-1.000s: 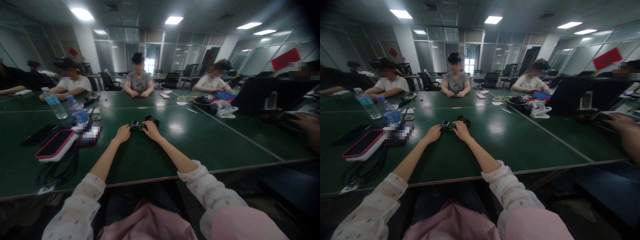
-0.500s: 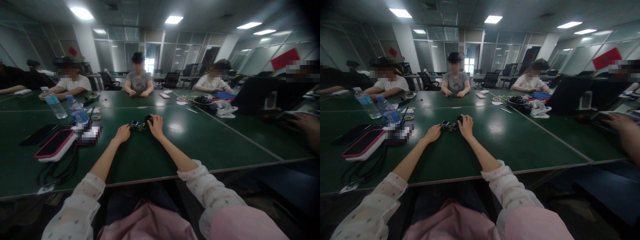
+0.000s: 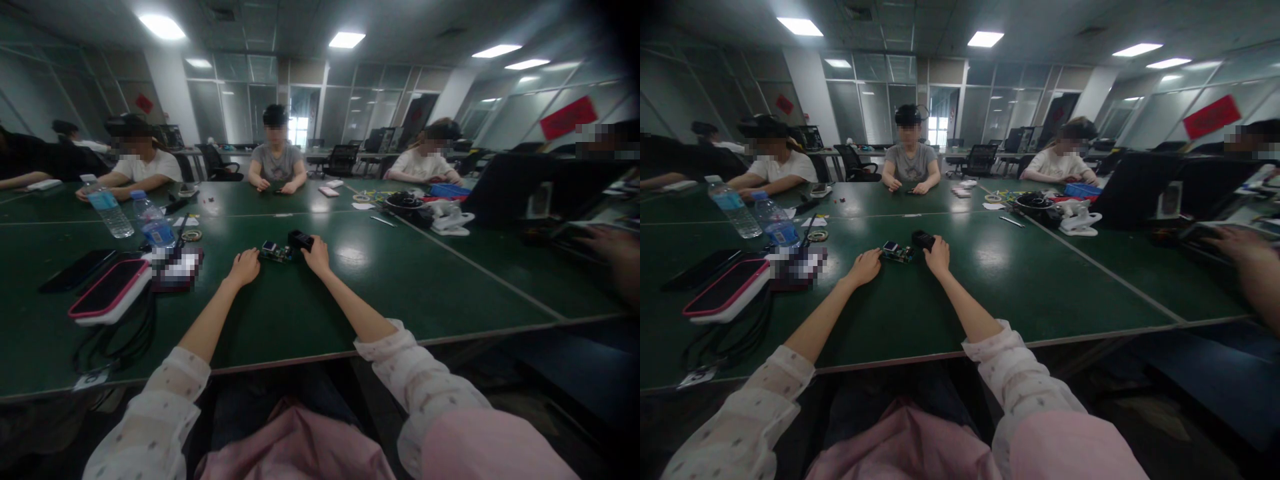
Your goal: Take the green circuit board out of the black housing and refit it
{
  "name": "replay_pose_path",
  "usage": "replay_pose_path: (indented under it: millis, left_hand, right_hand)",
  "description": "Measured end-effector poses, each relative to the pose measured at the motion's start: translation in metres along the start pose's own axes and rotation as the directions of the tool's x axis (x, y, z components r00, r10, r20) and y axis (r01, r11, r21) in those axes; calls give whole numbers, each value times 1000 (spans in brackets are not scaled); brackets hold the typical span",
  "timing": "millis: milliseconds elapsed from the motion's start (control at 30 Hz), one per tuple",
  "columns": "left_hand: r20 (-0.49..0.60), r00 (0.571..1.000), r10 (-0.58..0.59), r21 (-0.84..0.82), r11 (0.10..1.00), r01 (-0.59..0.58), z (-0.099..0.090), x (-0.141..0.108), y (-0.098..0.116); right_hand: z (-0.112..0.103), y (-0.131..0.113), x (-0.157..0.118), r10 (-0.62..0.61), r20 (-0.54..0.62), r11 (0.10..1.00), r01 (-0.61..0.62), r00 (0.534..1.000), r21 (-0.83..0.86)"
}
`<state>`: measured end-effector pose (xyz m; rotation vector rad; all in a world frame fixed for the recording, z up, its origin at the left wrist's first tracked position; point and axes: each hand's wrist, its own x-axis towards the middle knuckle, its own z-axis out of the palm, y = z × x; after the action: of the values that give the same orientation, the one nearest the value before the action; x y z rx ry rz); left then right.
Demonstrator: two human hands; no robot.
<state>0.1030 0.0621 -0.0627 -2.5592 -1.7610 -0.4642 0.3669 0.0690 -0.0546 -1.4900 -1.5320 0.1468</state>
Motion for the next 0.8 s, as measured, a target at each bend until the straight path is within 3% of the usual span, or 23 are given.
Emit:
replay_pose_path:
  millis: [100,167,267,400,533,700,800]
  left_hand:
    - [-4,1000,15,9,1000,-15,0,0,-1]
    - [-12,1000,24,16,1000,-24,0,-1,-1]
    - [-20,1000,20,21,1000,-19,3,0,-2]
    - [-25,1000,-8,20,1000,8,6,1,-3]
    - [-34,999,11,28,1000,-10,3,-1,-2]
    - [-31,999,15,36,999,-13,-2,-3,3]
    - [-50,999,0,34,999,2,-3,-3,6]
  right_hand:
    - [-5,-11,3,-29,-50,994,34,998,103]
    - [-8,-22,3,-124,-50,977,131,991,171]
    - [-11,-39,-2,-260,26,939,246,965,241]
    - [-8,-51,-11,-341,129,920,303,931,249]
    - [-4,-48,-13,-371,203,923,335,906,191]
    - [0,-36,-15,-351,385,936,320,854,144]
    - [4,-31,-17,-350,406,937,315,844,153]
